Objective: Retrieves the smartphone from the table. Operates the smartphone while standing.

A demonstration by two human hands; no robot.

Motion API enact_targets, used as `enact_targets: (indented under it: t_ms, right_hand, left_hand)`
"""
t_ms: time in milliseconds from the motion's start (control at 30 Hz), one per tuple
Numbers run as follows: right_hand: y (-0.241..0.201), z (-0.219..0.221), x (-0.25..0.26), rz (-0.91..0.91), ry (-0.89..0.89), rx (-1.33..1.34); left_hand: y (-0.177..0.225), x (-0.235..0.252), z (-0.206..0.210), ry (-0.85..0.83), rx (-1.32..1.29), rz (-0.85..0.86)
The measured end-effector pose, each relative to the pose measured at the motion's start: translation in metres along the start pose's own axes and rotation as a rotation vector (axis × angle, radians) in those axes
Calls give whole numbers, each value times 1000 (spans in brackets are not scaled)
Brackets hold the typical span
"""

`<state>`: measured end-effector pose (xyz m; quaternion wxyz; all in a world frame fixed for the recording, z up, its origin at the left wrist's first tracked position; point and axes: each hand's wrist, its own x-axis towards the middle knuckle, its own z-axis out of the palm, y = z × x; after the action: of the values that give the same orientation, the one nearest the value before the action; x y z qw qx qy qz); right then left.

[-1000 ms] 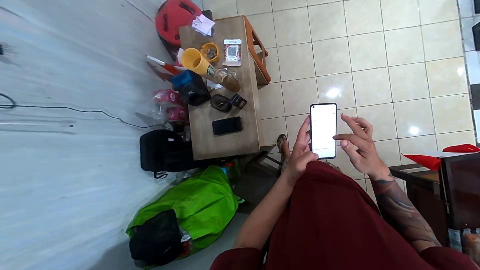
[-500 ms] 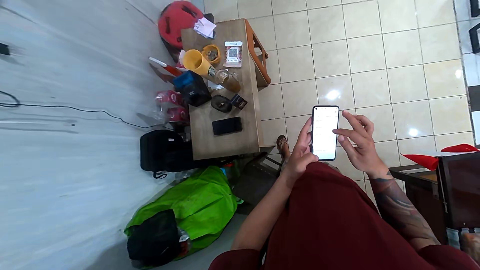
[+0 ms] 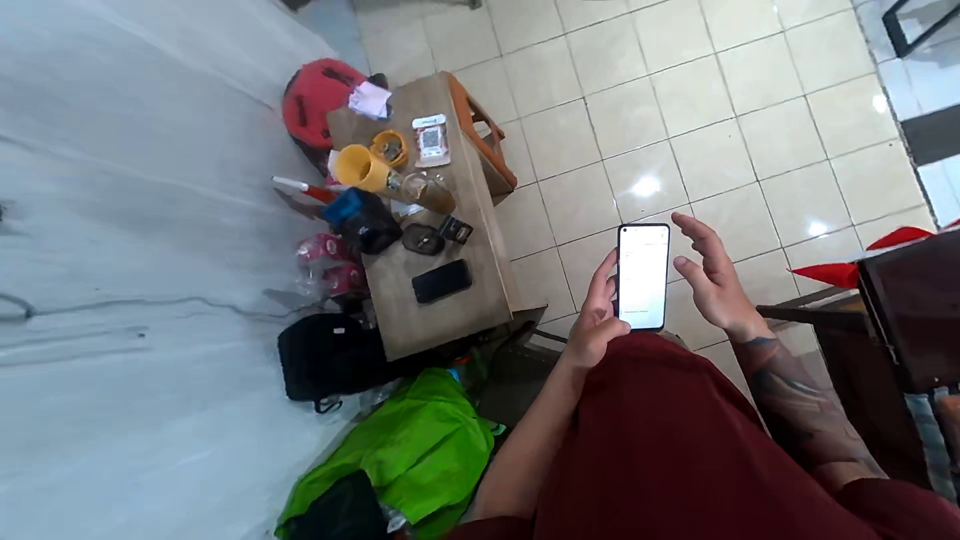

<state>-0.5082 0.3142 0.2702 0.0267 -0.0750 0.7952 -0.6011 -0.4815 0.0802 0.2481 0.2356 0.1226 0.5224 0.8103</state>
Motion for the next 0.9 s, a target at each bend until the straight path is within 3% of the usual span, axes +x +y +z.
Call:
enact_targets:
  t_ms: [233, 467, 667, 900]
  right_hand:
    - [-30, 3, -28, 17, 207, -136]
    - [-51, 30, -81, 16, 341, -386]
    - [-50, 48, -158, 116, 443, -219]
    - [-46, 69, -256, 225, 403, 161]
  left_hand:
    - [-3, -12, 15, -201, 22, -56]
    - [-10, -54, 18, -371, 57, -117]
    - [-16, -103, 24, -427, 59, -186]
    - [-33, -152, 54, -507, 25, -248]
